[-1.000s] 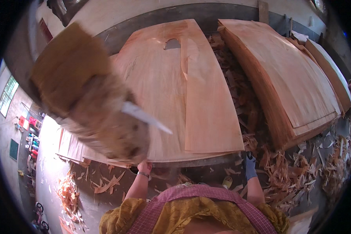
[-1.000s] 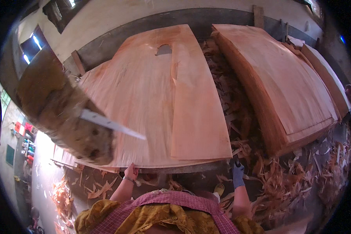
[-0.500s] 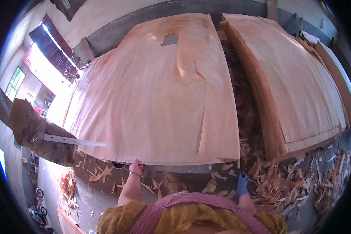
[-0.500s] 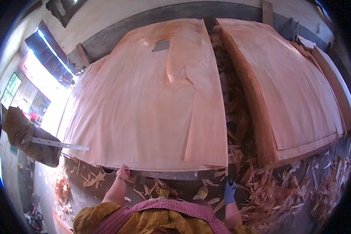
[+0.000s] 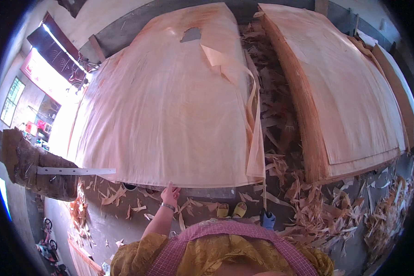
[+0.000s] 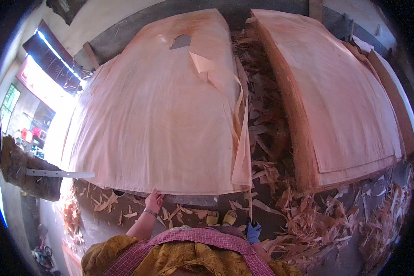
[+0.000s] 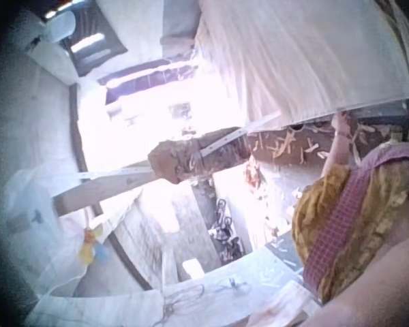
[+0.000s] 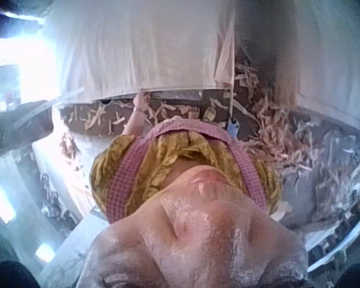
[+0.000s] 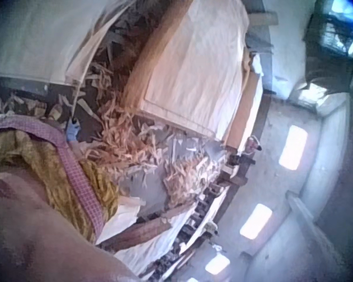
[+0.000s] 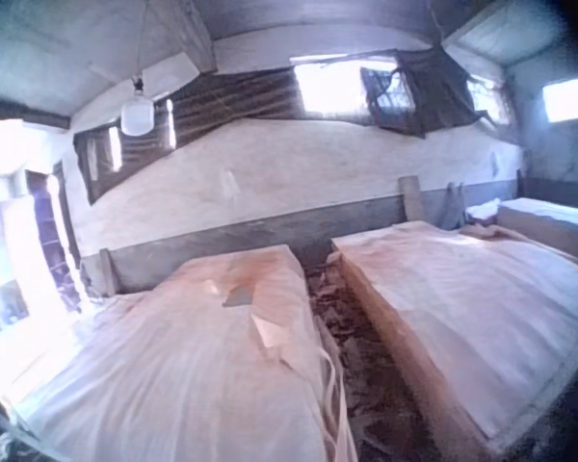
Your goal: The person joins sheets of wood veneer by applying strips of white tape, cuts the edges with shears, and stacks the prepared sheets on top of each other.
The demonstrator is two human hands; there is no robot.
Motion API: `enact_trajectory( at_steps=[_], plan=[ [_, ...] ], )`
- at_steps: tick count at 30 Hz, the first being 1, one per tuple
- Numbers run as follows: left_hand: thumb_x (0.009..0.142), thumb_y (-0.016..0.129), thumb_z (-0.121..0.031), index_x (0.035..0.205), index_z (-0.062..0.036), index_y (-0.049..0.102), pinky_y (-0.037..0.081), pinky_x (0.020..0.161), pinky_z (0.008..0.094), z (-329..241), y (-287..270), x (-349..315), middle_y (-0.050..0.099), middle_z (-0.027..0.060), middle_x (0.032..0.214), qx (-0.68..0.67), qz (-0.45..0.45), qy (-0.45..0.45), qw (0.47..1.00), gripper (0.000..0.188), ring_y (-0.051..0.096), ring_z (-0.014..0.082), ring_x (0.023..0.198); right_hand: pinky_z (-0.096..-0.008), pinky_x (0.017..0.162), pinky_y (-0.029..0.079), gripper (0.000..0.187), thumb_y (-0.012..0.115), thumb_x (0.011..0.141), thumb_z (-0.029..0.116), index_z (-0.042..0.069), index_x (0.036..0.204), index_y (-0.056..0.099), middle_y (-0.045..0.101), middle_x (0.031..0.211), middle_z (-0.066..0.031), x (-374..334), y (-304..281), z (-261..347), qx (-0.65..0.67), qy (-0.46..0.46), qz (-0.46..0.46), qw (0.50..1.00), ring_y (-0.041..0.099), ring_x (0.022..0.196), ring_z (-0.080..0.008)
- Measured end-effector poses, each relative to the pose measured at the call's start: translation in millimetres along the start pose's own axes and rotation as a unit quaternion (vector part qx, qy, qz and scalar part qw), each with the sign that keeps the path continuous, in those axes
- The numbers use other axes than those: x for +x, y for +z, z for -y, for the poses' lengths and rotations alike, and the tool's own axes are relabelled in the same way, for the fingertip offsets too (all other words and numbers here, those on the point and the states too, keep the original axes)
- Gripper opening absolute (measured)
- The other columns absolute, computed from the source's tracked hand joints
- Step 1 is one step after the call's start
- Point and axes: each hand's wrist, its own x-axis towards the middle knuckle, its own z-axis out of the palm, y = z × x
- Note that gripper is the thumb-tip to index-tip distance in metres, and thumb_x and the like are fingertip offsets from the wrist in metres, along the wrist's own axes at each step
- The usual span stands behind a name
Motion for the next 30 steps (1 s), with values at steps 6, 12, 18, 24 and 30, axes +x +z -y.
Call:
enact_trajectory(
  at_steps=[6, 12, 18, 24, 30],
  plan=[
    [0.090, 0.070, -0.024, 0.093, -0.0048, 0.052, 0.045, 0.038, 0.0306, 6, -10, 17, 0.063, 0.0078, 0.084, 0.061, -0.038, 0.014, 0.997, 0.026, 0.070, 0.0257, 0.065, -0.0322, 0.047, 0.038, 0.033, 0.072, 0.088, 0.025, 0.002, 0.068, 0.058, 0.054, 0.055, -0.0028, -49, -44, 82, -0.075, -0.065, -0.037, 0.994, 0.051, 0.050, -0.0120],
    [0.094, 0.064, -0.028, 0.097, -0.0022, 0.052, 0.043, 0.038, 0.0327, 10, 0, 21, 0.064, 0.0124, 0.083, 0.037, -0.094, 0.044, 0.994, 0.028, 0.065, 0.0255, 0.055, -0.0327, 0.053, 0.039, 0.029, 0.070, 0.089, 0.023, 0.001, 0.073, 0.059, 0.055, 0.060, -0.0037, 36, -89, 66, -0.044, -0.130, -0.102, 0.985, 0.049, 0.055, -0.0132],
    [0.091, 0.060, -0.022, 0.111, 0.0017, 0.050, 0.050, 0.067, 0.0393, 19, 65, -37, 0.061, 0.0197, 0.103, 0.175, -0.279, 0.253, 0.910, 0.032, 0.063, 0.0313, 0.082, -0.0397, 0.062, 0.044, 0.033, 0.067, 0.092, 0.031, 0.001, 0.080, 0.060, 0.059, 0.072, -0.0161, 108, -171, 205, -0.161, -0.157, -0.151, 0.963, 0.057, 0.066, -0.0260],
    [0.085, 0.061, -0.009, 0.115, 0.0019, 0.051, 0.050, 0.082, 0.0383, 75, 189, -74, 0.057, 0.0186, 0.108, 0.465, -0.205, 0.457, 0.730, 0.033, 0.060, 0.0300, 0.090, -0.0509, 0.067, 0.046, 0.042, 0.058, 0.095, 0.041, 0.000, 0.086, 0.063, 0.064, 0.082, -0.0239, 230, -269, 289, -0.274, -0.143, -0.185, 0.933, 0.061, 0.077, -0.0436],
    [0.081, 0.060, -0.003, 0.113, 0.0013, 0.054, 0.051, 0.077, 0.0378, 77, 292, -94, 0.056, 0.0174, 0.112, 0.435, -0.094, 0.476, 0.758, 0.032, 0.061, 0.0253, 0.084, -0.0479, 0.076, 0.050, 0.036, 0.058, 0.095, 0.036, 0.003, 0.109, 0.063, 0.065, 0.098, -0.0222, 291, -299, 343, -0.458, -0.244, -0.298, 0.801, 0.062, 0.088, -0.0411]
  ],
)
